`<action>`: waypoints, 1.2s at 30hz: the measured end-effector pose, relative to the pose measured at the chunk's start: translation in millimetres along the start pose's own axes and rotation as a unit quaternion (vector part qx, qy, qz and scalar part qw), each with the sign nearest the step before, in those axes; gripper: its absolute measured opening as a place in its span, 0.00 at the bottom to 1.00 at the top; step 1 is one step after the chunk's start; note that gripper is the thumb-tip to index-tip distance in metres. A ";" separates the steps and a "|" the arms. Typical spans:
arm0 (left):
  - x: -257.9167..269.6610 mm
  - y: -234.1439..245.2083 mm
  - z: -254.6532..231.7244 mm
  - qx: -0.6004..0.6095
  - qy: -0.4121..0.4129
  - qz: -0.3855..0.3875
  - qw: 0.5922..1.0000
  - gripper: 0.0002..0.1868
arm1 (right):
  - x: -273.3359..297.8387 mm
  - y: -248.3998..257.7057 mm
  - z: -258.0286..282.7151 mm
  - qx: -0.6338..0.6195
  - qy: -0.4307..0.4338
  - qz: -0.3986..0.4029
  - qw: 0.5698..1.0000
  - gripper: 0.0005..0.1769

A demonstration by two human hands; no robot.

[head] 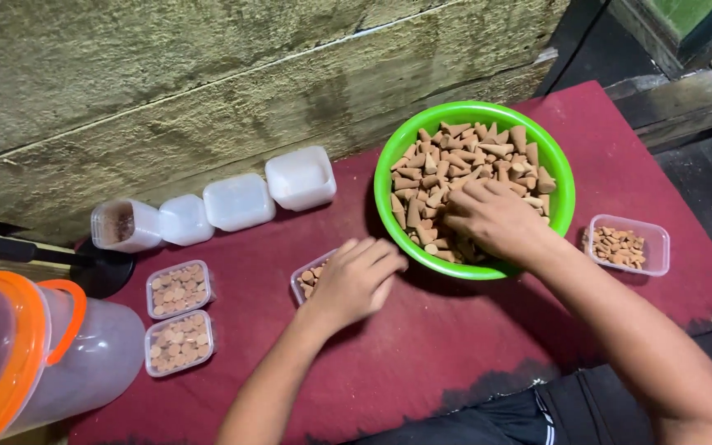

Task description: The person is transferring incense cones from a large green bowl into smaller plastic containers, arranging them to fill the containers efficiently.

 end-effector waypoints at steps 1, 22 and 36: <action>-11.5 -9.4 1.8 -0.002 -0.002 -0.001 1.000 0.04 | 0.5 -0.9 -2.8 0.002 0.000 -0.003 1.000 0.03; -49.8 -16.6 4.4 0.253 0.185 -0.102 0.944 0.12 | -3.1 12.8 35.3 -0.603 -0.316 -0.212 0.701 0.14; 91.8 52.6 40.4 0.004 0.191 0.014 0.981 0.08 | -67.9 15.6 111.9 -0.533 -0.248 -0.101 0.802 0.08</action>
Point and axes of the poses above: each hand's wrist, its own x-axis away from the middle knuckle, its own y-axis out of the back of the hand, z = x × y, the point moved 3 cm from there along -x, towards the middle knuckle, and after that the axes turned 2 degrees about y, right-handed, at the moved point
